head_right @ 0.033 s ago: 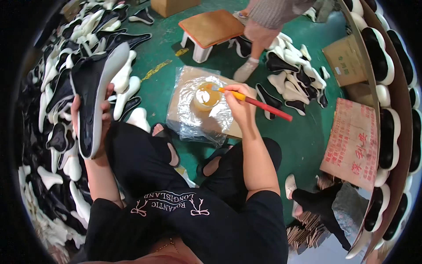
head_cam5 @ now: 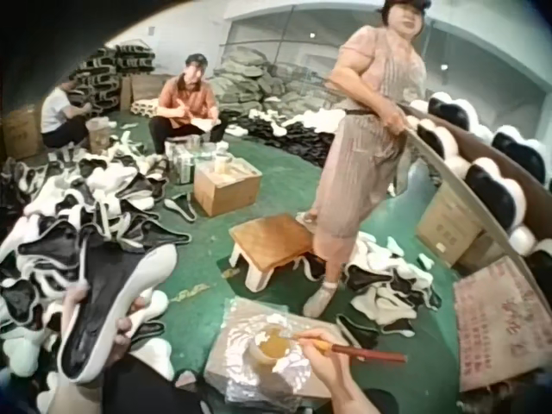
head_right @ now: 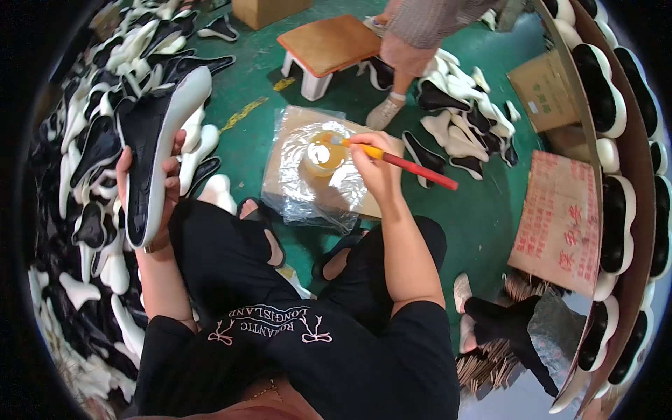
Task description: Apply adhesive or paint to the underside edges of bicycle seats using a brush.
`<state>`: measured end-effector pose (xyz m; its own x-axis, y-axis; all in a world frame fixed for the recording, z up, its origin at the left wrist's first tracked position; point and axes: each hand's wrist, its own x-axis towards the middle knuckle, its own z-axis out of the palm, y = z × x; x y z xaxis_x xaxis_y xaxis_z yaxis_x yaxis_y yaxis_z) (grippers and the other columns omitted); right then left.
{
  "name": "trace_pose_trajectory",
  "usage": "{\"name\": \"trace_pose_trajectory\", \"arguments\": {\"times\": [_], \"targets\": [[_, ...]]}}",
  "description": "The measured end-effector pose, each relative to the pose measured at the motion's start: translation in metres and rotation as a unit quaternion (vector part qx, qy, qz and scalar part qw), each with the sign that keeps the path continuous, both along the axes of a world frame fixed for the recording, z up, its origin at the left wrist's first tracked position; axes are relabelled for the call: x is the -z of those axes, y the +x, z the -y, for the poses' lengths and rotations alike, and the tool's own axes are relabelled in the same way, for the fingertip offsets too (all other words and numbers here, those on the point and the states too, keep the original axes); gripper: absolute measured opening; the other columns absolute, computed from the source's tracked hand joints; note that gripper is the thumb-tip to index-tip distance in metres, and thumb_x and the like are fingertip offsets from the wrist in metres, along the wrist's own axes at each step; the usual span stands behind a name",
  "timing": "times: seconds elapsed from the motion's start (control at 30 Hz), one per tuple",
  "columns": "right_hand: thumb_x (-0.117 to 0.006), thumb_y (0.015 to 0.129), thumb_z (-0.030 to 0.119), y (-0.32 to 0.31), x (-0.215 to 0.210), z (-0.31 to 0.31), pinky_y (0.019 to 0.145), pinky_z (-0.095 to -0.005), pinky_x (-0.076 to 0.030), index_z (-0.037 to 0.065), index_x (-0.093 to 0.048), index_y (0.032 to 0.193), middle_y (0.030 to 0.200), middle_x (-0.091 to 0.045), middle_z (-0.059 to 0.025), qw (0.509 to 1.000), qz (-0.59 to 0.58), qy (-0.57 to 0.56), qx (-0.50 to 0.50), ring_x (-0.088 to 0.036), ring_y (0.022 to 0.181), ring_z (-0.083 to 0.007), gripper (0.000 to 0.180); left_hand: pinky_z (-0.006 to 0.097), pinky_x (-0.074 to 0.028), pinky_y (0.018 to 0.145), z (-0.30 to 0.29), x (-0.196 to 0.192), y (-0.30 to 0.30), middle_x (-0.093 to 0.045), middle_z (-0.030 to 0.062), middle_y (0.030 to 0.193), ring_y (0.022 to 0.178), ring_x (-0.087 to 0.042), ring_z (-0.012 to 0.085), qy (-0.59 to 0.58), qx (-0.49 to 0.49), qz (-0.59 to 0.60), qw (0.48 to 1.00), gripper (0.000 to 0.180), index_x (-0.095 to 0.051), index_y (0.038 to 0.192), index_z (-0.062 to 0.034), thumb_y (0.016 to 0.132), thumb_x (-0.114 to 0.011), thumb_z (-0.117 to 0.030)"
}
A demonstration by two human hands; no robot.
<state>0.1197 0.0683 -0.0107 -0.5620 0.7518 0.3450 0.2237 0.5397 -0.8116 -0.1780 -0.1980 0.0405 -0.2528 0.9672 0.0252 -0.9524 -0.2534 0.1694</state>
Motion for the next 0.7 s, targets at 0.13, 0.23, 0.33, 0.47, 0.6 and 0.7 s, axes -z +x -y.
{"name": "trace_pose_trajectory", "arguments": {"times": [0.13, 0.23, 0.33, 0.47, 0.6, 0.7], "targets": [[-0.069, 0.081, 0.006, -0.008, -0.006, 0.004, 0.072, -0.0322, -0.049, 0.004, -0.069, 0.092, 0.089, -0.064, -0.0093, 0.991, 0.025, 0.130, -0.020, -0.062, 0.083, -0.0221, 0.011, 0.036, -0.056, 0.075, -0.035, 0.017, 0.008, -0.040, 0.0310, 0.141, 0.093, -0.060, 0.0268, -0.005, 0.039, 0.015, 0.999, 0.073, -0.021, 0.147, 0.0094, 0.098, -0.048, -0.038], [-0.069, 0.080, 0.007, -0.014, -0.009, 0.005, 0.073, -0.0349, -0.049, 0.005, -0.069, 0.091, 0.089, -0.066, -0.0090, 0.993, -0.005, 0.118, -0.026, -0.063, 0.083, -0.0245, 0.011, 0.034, -0.055, 0.072, -0.038, 0.034, 0.002, -0.043, 0.0289, 0.140, 0.091, -0.062, 0.0262, -0.036, 0.054, 0.026, 0.998, 0.074, -0.021, 0.148, 0.0067, 0.097, -0.050, -0.037], [-0.069, 0.079, 0.008, -0.019, -0.011, 0.007, 0.075, -0.0365, -0.050, 0.005, -0.068, 0.090, 0.087, -0.067, -0.0087, 0.992, 0.005, 0.124, -0.018, -0.063, 0.086, -0.0248, 0.011, 0.032, -0.053, 0.073, -0.033, 0.043, -0.012, -0.044, 0.0215, 0.141, 0.095, -0.061, 0.0227, -0.039, 0.048, 0.036, 0.997, 0.077, -0.017, 0.149, 0.0051, 0.095, -0.056, -0.034], [-0.069, 0.078, 0.008, -0.026, -0.015, 0.010, 0.075, -0.0356, -0.051, 0.005, -0.068, 0.089, 0.087, -0.068, -0.0092, 0.989, 0.020, 0.146, -0.009, -0.064, 0.085, -0.0244, 0.011, 0.028, -0.046, 0.065, -0.025, 0.046, -0.019, -0.044, 0.0245, 0.140, 0.087, -0.058, 0.0202, -0.064, 0.000, -0.006, 0.998, 0.078, -0.018, 0.149, 0.0049, 0.094, -0.058, -0.033], [-0.070, 0.077, 0.007, -0.034, -0.017, 0.014, 0.073, -0.0345, -0.052, 0.005, -0.070, 0.087, 0.087, -0.068, -0.0097, 0.989, -0.002, 0.149, -0.008, -0.065, 0.084, -0.0234, 0.011, 0.031, -0.049, 0.066, -0.023, 0.045, -0.017, -0.045, 0.0272, 0.136, 0.088, -0.060, 0.0235, -0.050, 0.004, 0.012, 0.999, 0.076, -0.019, 0.148, 0.0070, 0.095, -0.054, -0.035], [-0.070, 0.076, 0.007, -0.040, -0.020, 0.018, 0.073, -0.0337, -0.053, 0.005, -0.070, 0.087, 0.087, -0.068, -0.0098, 0.986, -0.016, 0.163, -0.014, -0.065, 0.084, -0.0229, 0.011, 0.032, -0.052, 0.068, -0.023, 0.043, -0.016, -0.045, 0.0281, 0.135, 0.089, -0.062, 0.0250, -0.046, 0.019, 0.007, 0.999, 0.075, -0.018, 0.148, 0.0080, 0.096, -0.052, -0.035]]}}
